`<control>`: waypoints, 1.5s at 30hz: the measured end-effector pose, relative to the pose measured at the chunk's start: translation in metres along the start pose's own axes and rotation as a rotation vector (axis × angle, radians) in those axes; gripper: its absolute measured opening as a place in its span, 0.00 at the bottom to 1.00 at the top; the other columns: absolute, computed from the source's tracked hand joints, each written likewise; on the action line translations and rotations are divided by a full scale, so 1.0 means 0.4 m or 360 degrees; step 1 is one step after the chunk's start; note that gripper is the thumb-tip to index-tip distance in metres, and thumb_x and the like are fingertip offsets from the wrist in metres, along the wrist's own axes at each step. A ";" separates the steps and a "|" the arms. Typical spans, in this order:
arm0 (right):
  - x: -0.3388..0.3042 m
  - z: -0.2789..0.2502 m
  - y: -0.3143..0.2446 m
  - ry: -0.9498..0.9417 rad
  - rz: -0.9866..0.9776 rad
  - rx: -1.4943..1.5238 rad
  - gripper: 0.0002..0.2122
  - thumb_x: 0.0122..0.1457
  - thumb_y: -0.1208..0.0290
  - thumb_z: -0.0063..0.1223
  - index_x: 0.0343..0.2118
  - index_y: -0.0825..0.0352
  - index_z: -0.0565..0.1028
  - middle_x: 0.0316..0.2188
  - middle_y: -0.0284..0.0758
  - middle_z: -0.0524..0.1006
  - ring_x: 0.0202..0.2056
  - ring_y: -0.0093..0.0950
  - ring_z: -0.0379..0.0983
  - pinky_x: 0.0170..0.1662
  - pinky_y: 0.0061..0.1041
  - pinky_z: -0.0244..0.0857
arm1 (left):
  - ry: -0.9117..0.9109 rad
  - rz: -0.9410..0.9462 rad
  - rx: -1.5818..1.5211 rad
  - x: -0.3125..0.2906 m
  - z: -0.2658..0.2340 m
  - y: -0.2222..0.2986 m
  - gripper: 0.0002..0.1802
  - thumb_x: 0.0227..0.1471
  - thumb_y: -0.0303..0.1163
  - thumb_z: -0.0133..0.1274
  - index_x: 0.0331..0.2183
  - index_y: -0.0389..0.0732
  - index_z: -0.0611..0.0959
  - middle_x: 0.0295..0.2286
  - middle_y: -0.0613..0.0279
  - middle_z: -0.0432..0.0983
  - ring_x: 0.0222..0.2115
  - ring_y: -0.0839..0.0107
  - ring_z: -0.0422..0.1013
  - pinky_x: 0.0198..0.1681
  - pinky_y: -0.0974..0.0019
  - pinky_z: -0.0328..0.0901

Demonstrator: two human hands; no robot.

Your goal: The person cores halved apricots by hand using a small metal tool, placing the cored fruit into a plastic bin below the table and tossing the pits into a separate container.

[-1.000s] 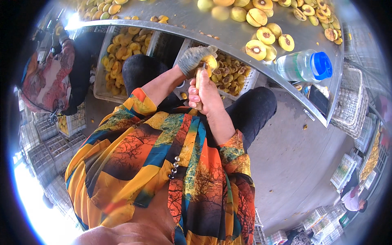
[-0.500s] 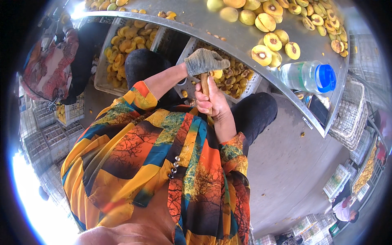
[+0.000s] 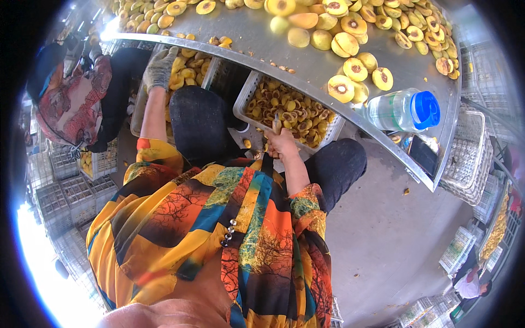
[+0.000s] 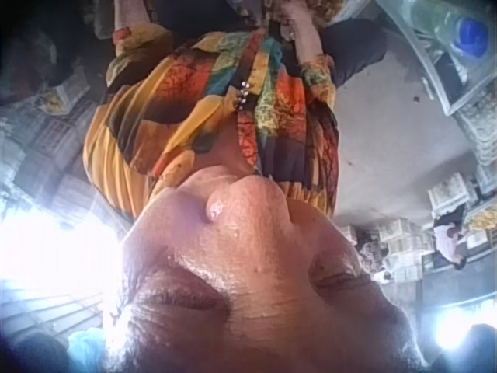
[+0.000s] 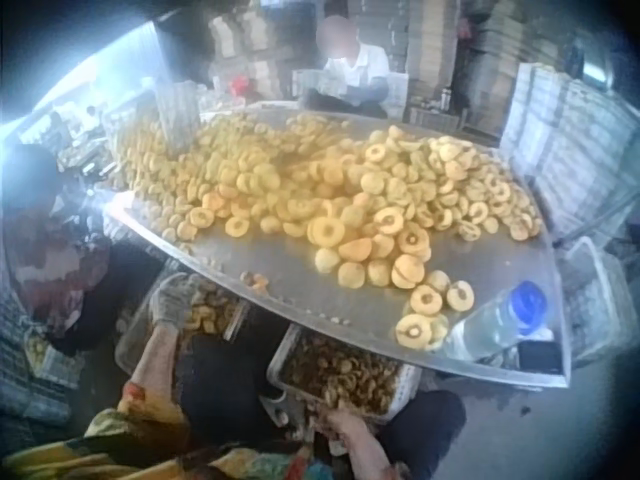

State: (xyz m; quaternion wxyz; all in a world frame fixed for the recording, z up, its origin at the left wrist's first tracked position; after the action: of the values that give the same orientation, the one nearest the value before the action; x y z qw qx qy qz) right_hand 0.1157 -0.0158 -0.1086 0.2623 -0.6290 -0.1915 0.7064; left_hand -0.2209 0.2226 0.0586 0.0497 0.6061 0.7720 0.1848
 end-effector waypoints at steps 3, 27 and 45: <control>-0.023 0.050 -0.035 -0.0134 -0.0047 0.0238 0.13 0.49 0.68 0.53 0.27 0.68 0.61 0.12 0.31 0.63 0.10 0.19 0.59 0.11 0.22 0.55 | 0.0125 0.0579 -0.0028 -0.011 -0.062 0.166 0.19 0.50 0.46 0.43 0.42 0.49 0.75 0.41 0.63 0.72 0.41 0.68 0.68 0.45 0.69 0.61; -0.164 0.007 -0.089 0.0295 -0.0523 -0.0398 0.17 0.51 0.62 0.50 0.23 0.73 0.62 0.10 0.36 0.68 0.08 0.24 0.65 0.09 0.23 0.57 | -0.0711 0.1173 0.0064 -0.240 0.316 0.798 0.15 0.46 0.41 0.48 0.36 0.44 0.76 0.33 0.53 0.73 0.36 0.57 0.71 0.40 0.57 0.66; -0.325 -0.020 -0.330 0.0926 -0.1495 -0.0879 0.16 0.59 0.61 0.39 0.22 0.70 0.64 0.11 0.47 0.68 0.17 0.47 0.68 0.20 0.38 0.62 | -0.2102 -0.0789 -0.2543 -0.489 0.257 0.592 0.17 0.46 0.41 0.53 0.34 0.38 0.74 0.26 0.54 0.74 0.25 0.66 0.72 0.30 0.66 0.70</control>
State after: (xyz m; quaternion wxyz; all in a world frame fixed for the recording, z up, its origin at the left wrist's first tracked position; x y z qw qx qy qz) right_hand 0.1502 0.0083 0.0722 0.4142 -0.6890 -0.5445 0.2392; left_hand 0.0782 0.1057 0.0165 0.8780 0.2036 0.3487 0.2571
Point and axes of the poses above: each hand's wrist, its own x-axis towards the middle knuckle, its own z-axis out of the palm, y = z × x, the point moved 8 cm from there along x, towards the middle knuckle
